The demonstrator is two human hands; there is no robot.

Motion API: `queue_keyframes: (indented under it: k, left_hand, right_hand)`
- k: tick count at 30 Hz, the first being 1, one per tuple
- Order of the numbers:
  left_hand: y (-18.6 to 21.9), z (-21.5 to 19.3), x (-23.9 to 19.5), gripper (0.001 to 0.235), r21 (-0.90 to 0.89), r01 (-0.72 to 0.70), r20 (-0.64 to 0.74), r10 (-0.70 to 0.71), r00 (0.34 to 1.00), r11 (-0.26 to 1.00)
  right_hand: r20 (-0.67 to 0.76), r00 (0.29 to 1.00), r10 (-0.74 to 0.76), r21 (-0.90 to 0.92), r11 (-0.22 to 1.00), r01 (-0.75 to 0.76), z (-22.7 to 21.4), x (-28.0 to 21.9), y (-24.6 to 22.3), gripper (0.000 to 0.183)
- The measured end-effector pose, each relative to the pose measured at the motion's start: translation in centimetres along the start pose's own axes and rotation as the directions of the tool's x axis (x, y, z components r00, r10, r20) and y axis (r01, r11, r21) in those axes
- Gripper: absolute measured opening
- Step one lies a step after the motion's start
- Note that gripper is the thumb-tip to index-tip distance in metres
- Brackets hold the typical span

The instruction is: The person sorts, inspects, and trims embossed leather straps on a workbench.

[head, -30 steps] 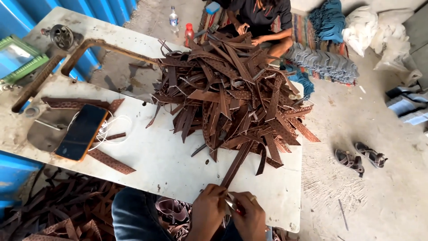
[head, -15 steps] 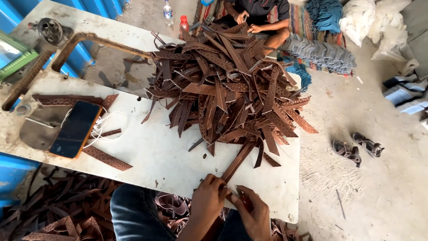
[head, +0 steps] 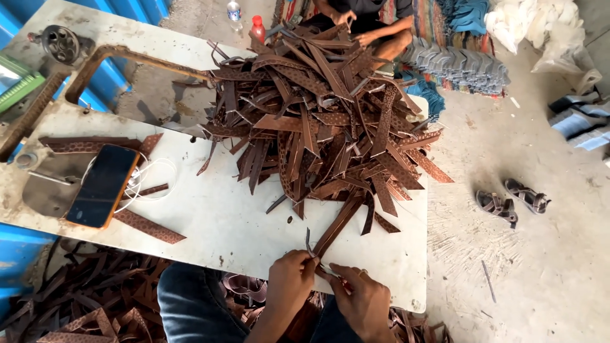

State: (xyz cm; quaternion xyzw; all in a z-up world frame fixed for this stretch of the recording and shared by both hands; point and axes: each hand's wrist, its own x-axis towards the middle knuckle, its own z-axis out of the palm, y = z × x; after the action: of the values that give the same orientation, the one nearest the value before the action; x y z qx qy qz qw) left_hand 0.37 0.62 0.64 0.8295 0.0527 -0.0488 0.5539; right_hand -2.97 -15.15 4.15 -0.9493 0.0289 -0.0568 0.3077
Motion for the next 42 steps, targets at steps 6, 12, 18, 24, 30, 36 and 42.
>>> queue_keyframes:
  k: [6,12,18,24,30,36,42]
  left_hand:
    - [-1.0,0.7,-0.5,0.015,0.037,-0.082,-0.052,0.084,0.995,0.996]
    - [-2.5,1.6,-0.5,0.012,0.297,-0.222,0.013,0.228,0.973,0.929]
    - [-2.8,0.0,0.5,0.018,-0.101,0.064,0.066,-0.057,0.996,0.993]
    - [-2.1,0.0,-0.1,0.019,-0.153,-0.046,-0.010,0.045,0.999,0.987]
    - [-2.2,0.5,-0.9,0.012,-0.012,-0.147,-0.076,0.146,0.986,0.989]
    - [-5.0,1.6,-0.3,0.011,-0.113,-0.290,-0.074,0.283,0.956,0.950]
    - [-2.6,0.8,-1.4,0.013,-0.048,-0.198,-0.154,0.189,0.970,0.979]
  right_hand:
    - [-0.013,0.996,-0.084,-0.090,0.993,0.082,-0.2,0.4,-0.6,0.021]
    - [0.182,0.979,-0.094,-0.223,0.966,0.134,-0.5,1.5,-0.4,0.021]
    - [0.042,0.984,-0.171,0.029,0.985,0.170,0.2,1.4,0.4,0.020]
    - [-0.022,0.977,-0.213,-0.064,0.975,0.211,-0.7,1.6,-1.6,0.021]
    - [0.033,0.949,-0.314,-0.177,0.933,0.315,-0.5,2.0,-1.4,0.022]
    - [0.186,0.964,-0.188,-0.174,0.960,0.221,-0.3,2.1,-0.8,0.020]
    - [0.018,0.954,-0.298,-0.019,0.954,0.299,-0.3,1.4,-0.7,0.019]
